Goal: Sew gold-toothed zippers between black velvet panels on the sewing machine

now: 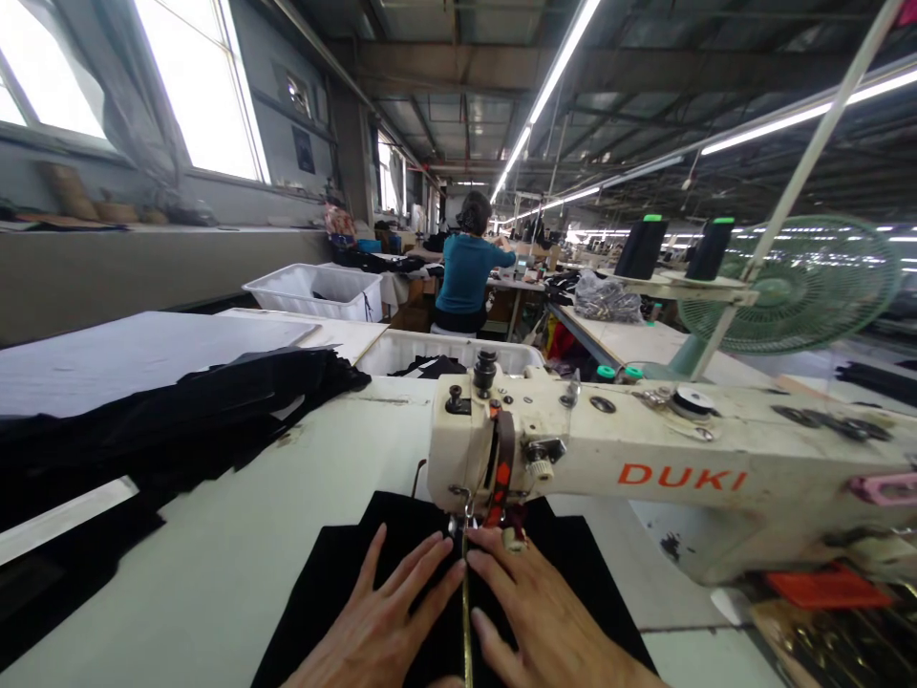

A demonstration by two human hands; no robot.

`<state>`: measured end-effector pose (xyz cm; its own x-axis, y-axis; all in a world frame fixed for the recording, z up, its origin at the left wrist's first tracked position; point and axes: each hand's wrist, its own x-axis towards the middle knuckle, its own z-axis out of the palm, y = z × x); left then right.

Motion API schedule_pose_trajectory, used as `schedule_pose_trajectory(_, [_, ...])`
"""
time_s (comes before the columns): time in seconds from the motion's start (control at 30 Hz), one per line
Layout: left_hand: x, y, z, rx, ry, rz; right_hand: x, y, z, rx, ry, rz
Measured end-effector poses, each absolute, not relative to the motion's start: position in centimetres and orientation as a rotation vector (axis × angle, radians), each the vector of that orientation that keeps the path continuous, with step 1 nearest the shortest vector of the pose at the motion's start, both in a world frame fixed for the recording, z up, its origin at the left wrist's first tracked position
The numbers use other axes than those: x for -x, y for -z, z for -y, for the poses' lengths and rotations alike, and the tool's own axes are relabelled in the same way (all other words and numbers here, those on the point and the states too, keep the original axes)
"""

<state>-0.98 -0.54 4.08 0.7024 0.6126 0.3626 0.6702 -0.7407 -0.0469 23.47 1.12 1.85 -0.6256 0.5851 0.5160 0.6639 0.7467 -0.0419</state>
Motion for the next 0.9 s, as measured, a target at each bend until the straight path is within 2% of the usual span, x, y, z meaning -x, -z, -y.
schedule_pose_trajectory(0.23, [1.2, -2.7, -0.1, 2.752, 0.484, 0.948, -23.5, -3.3, -0.6, 0.959, 0.228, 2.408])
schedule_pose_trajectory(0.9, [1.4, -2.6, -0.6, 2.757, 0.404, 0.96, -23.3, -2.2, -1.0, 0.954, 0.263, 2.426])
